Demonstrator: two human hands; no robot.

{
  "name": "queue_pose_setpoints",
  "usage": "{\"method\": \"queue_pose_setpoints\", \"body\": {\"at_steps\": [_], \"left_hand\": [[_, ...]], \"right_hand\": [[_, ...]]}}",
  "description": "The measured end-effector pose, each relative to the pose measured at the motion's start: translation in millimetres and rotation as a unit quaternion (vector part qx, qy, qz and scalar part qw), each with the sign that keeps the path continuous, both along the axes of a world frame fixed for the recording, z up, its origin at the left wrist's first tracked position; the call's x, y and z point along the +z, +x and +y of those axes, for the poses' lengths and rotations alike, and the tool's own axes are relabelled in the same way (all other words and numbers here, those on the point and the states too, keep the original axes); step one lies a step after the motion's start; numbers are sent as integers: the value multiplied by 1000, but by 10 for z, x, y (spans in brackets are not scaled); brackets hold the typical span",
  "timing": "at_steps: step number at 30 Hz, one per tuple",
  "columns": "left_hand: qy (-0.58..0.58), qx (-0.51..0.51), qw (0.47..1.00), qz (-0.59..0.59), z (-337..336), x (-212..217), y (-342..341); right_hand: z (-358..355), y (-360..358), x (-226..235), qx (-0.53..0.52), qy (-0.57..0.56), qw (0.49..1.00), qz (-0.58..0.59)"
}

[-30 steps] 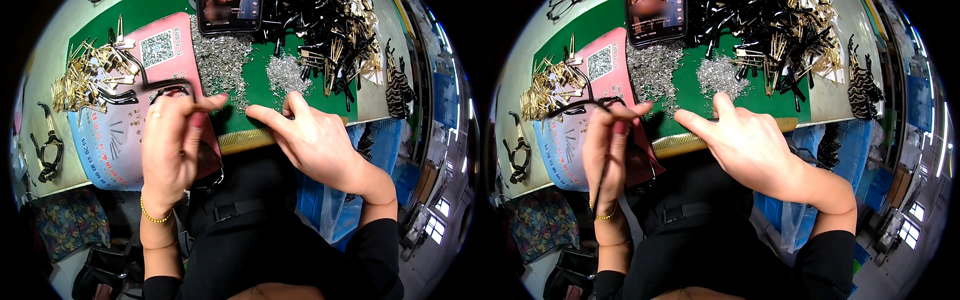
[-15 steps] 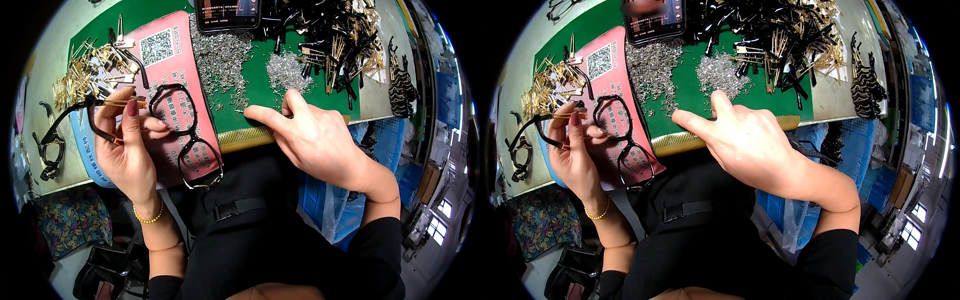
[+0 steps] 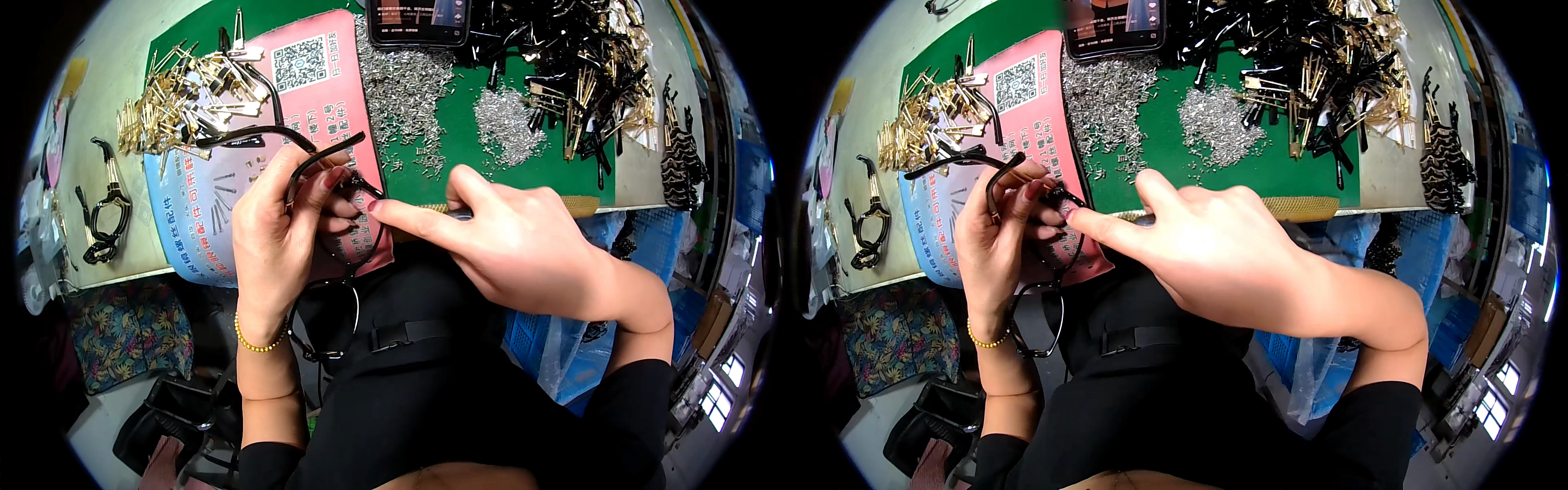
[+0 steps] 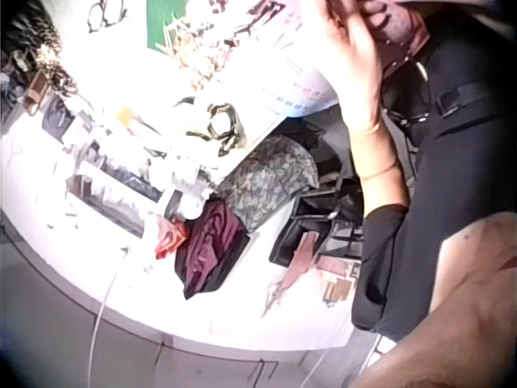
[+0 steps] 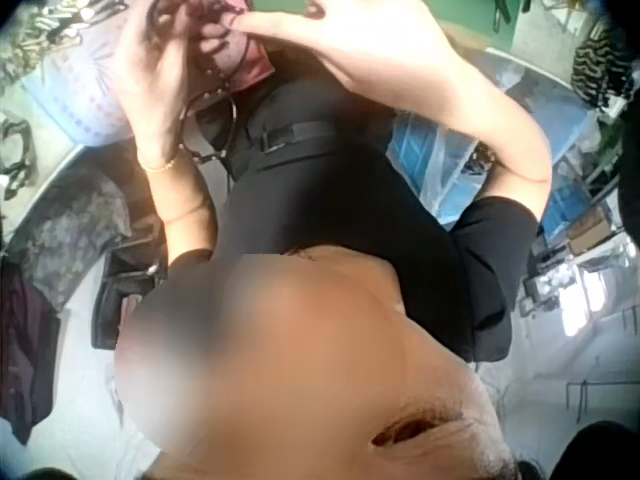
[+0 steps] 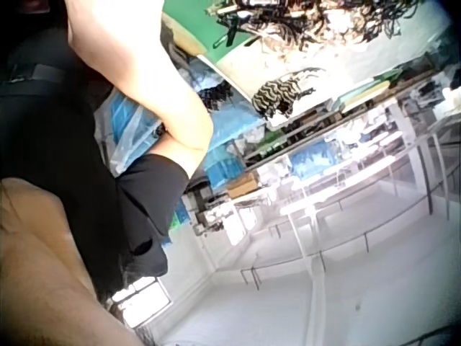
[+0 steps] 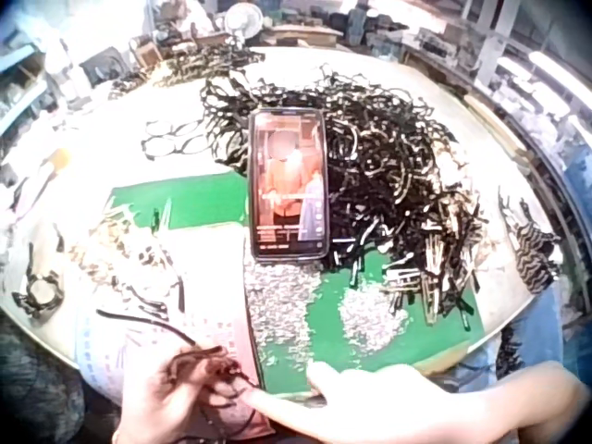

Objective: The person assembles eyeglasses by hand at a workbench. They pick up frames and small metal parts, attach the parts to the frames, and place the assembled glasses on the table. The process is repeated for multiple units.

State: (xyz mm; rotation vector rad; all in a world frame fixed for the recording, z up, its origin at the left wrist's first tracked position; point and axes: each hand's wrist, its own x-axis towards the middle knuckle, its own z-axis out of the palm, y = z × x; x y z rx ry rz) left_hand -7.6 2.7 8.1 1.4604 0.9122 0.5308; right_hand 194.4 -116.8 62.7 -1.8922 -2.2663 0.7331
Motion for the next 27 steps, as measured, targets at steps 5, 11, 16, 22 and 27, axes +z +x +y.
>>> {"method": "queue_pose_setpoints", "body": {"at_steps": [5,11,16,22,27], "left_hand": [[-24,-19,999,-38,38,-22,-47],[55,-55,997,-5,38,21,24],[98,-63,993,2,44,-22,33],[272,-105,956,30,59,-61,45],[322,-82,943,31,20,-107,62]], "right_hand": [[111,36,-78,20,37,999,-17],[136,27,-82,16,15,1000,-21],[139,26,-83,10,13,1000,-18],[141,22,-93,13,33,999,-25],[137,17,-114,9,41,999,-14]]}}
